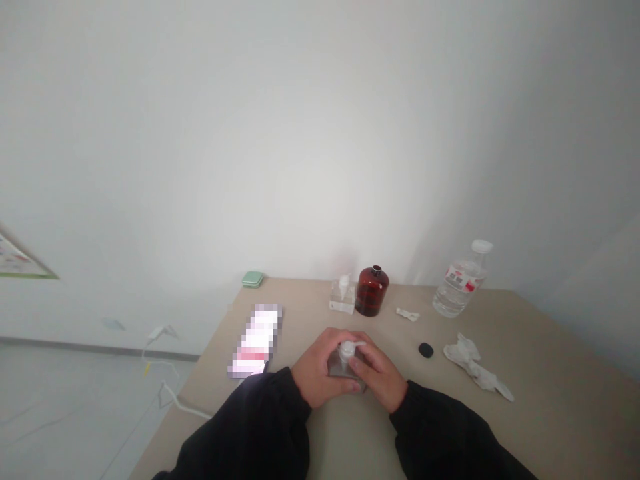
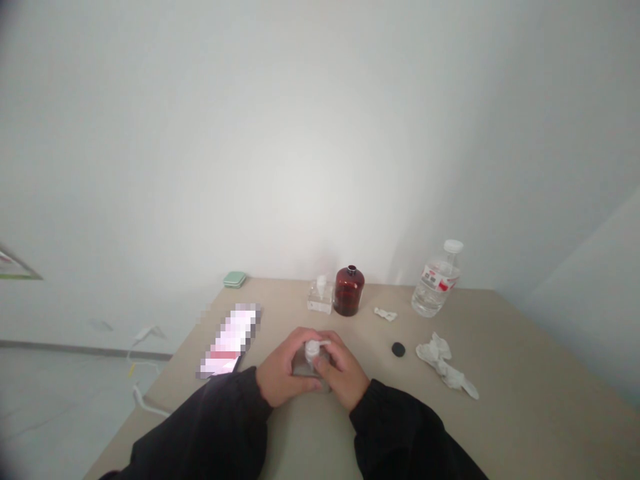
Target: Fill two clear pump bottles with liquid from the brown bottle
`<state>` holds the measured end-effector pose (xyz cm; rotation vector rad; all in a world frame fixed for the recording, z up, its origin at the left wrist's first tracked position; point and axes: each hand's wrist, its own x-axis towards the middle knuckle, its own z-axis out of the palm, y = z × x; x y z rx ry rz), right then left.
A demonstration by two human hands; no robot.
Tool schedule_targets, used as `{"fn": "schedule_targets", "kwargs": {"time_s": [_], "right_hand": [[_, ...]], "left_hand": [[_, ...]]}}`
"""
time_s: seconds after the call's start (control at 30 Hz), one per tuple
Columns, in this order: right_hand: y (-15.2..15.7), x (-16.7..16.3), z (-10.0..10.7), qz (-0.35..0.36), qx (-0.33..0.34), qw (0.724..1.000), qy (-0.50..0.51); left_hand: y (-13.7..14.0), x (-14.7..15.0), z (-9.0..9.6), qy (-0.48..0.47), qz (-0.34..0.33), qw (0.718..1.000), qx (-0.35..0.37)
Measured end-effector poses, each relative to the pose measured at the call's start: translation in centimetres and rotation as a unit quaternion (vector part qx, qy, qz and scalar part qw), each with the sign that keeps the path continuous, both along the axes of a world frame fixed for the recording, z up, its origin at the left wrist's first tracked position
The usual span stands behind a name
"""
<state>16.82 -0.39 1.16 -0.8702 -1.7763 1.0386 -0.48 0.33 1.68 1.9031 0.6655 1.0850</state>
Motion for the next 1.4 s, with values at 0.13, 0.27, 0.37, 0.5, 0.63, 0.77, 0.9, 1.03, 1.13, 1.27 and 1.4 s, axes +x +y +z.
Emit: {"fn": "schedule_targets", "kwargs": {"time_s": [0.13,0.27,0.37,0.5,0.63,0.77,0.9,1.03,1.13,1.27,1.4], "right_hand": [[0.25,-0.01,-0.33,0.008,0.000,1.000,0.013],[0.17,-0.01,-0.25,0.003,-0.002,1.000,0.002],[0.01,-0.03,-0.07,-0.003,-0.001,1.000,-0.012],[-0.12,-0.09,0.01,-0.008,0.000,1.000,-0.017],[-0.11,-0.03,0.11,-0.003,-0.003,1.000,-0.015],[0.03,0.05,0.12,0.002,-0.001,1.000,-0.010],[0.19,0.04,-0.25,0.001,0.000,1.000,0.000],[0.24,0.03,-0.54,-0.001,0.001,1.000,0.004],[0.24,0.05,-0.52,0.002,0.004,1.000,0.004],[0.23,0.05,-0.40,0.005,0.001,1.000,0.003],[0.13,0.01,-0.37,0.003,-0.002,1.000,0.001]], "left_hand": [[0.03,0.02,0.03,0.001,-0.006,1.000,0.002],[0.01,0.05,0.09,0.000,-0.001,1.000,-0.004],[-0.02,0.05,0.15,0.001,-0.001,1.000,-0.008],[0.03,0.04,0.03,0.000,0.001,1.000,-0.007],[0.10,0.02,-0.14,-0.001,-0.002,1.000,-0.005],[0.05,-0.01,-0.03,0.000,-0.006,1.000,-0.002],[0.01,0.01,0.21,0.002,-0.006,1.000,-0.003],[0.10,0.04,0.26,0.003,-0.003,1.000,0.002],[0.15,0.05,0.12,0.001,-0.003,1.000,0.005],[0.14,0.03,-0.10,0.000,-0.005,1.000,0.005],[0.16,0.01,-0.11,-0.003,-0.006,1.000,0.007]]}}
